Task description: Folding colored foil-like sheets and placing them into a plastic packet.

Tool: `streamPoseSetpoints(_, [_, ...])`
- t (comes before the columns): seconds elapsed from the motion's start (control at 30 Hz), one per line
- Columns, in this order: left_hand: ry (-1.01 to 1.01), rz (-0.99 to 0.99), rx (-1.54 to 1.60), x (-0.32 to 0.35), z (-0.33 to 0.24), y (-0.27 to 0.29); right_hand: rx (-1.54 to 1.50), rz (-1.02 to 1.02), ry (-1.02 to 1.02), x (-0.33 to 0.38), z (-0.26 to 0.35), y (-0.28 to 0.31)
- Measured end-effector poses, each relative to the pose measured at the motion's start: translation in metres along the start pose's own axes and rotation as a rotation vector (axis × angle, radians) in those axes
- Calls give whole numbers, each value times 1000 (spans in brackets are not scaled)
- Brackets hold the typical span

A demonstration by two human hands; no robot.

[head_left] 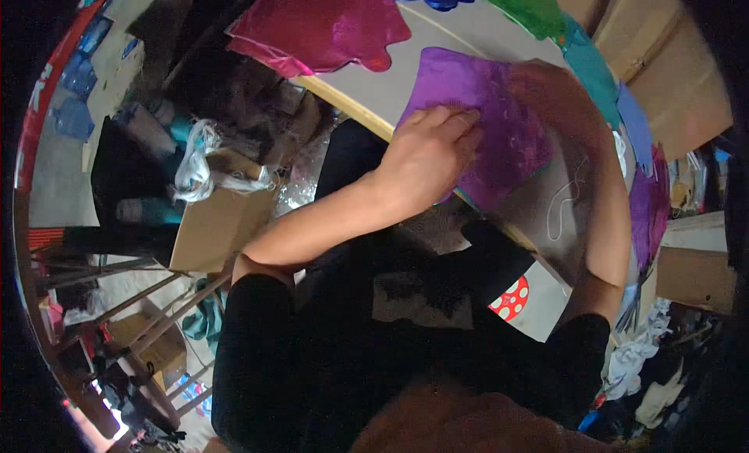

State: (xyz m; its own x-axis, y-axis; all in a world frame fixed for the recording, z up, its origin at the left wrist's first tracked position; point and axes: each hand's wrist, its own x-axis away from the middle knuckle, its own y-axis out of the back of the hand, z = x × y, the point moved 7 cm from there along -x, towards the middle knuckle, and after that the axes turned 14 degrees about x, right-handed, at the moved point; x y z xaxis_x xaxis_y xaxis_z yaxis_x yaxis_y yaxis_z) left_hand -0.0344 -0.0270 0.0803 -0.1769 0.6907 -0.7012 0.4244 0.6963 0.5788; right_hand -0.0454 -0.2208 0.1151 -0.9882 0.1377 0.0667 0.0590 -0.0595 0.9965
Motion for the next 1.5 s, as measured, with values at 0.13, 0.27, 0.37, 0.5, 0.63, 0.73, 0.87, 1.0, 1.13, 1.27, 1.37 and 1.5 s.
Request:
streamPoseSetpoints(0.13, [5, 51, -117, -11, 19, -24, -118, -77, 191, -45, -32, -13])
streamPoseSetpoints(0.27, [-14, 107, -118, -8, 27, -37, -215, 40, 220, -77, -13, -18])
streamPoseSetpoints(0.37, [13, 151, -117, -5, 29, -43, -140, 14, 223, -102, 2, -28])
streamPoseSetpoints(0.5, [57, 123, -141, -3, 27, -42, -126, -22, 357, -124, 12, -37])
streamPoseSetpoints(0.63, [80, 73, -99, -1, 30, -41, -75, 196, 371, -136, 20, -40])
streamPoseSetpoints(0.73, [36, 45, -151, -1, 28, -44, 38, 414, 328, -139, 17, -50])
streamPoseSetpoints(0.87, [95, 92, -174, 1, 32, -49, 129, 245, 397, -132, 27, -42])
streamPoseSetpoints(1.0, [104, 98, -156, 2, 33, -50, -342, 394, 368, -124, 34, -40])
streamPoseSetpoints(1.13, [94, 99, -148, -3, 27, -46, -134, 414, 415, -120, 32, -33])
streamPoseSetpoints(1.27, [92, 124, -203, -1, 28, -51, 63, 113, 639, -105, 45, -14])
streamPoseSetpoints(1.37, [67, 104, -208, 0, 26, -50, 324, -125, 608, -71, 45, -9])
streamPoseSetpoints(1.5, [95, 252, -308, -4, 16, -51, 224, -233, 502, -18, 42, -19])
